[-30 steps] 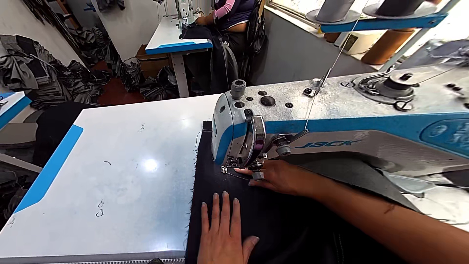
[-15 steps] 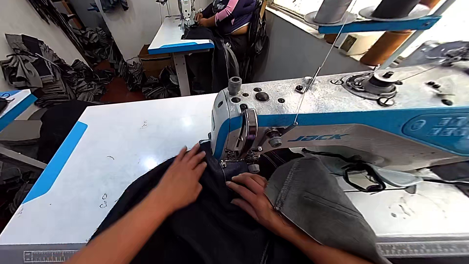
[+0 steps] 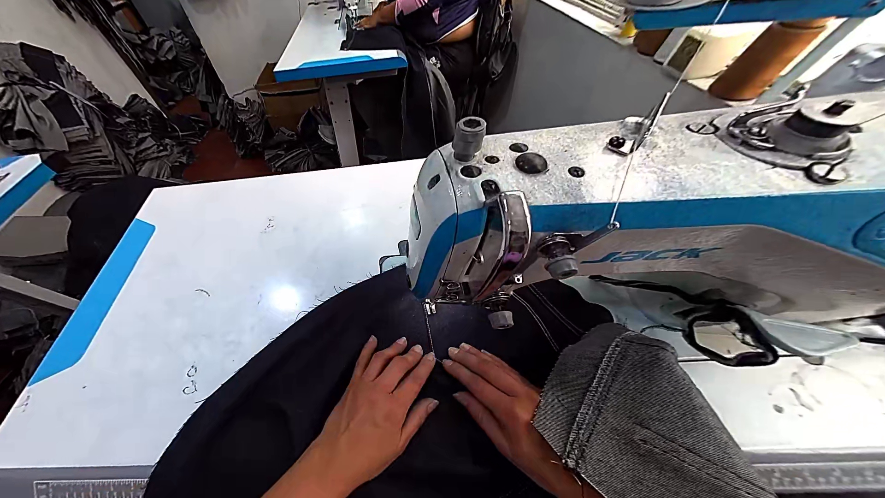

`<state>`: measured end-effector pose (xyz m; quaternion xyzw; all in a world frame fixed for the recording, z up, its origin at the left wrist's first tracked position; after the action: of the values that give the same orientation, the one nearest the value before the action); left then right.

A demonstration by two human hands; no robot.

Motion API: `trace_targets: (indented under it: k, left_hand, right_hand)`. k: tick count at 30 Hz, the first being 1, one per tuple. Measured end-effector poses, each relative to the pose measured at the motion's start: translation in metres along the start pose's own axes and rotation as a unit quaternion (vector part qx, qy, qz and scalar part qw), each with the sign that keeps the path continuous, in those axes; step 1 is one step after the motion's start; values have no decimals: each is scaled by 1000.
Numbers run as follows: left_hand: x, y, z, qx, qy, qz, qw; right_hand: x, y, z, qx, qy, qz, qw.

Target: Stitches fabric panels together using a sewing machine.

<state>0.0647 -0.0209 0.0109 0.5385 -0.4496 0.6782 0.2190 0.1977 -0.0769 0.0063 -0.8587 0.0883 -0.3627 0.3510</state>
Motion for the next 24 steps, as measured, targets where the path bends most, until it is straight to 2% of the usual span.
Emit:
trace_targets:
  k: [24]
  left_hand:
    - [-7, -31, -21, 3, -33, 13, 999]
  right_hand:
    - [-4, -29, 25, 17, -10, 32, 999]
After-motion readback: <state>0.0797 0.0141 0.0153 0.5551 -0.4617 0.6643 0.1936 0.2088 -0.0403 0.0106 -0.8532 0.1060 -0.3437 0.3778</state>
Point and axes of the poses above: each hand's wrist, its own y-axis away from the middle knuckle, its own x-axis out of the back of the hand, z = x × y, the point moved 9 cm from there along -y, towards the middle knuckle, and after that the axes turned 14 degrees about -y, right-handed, at the moved point
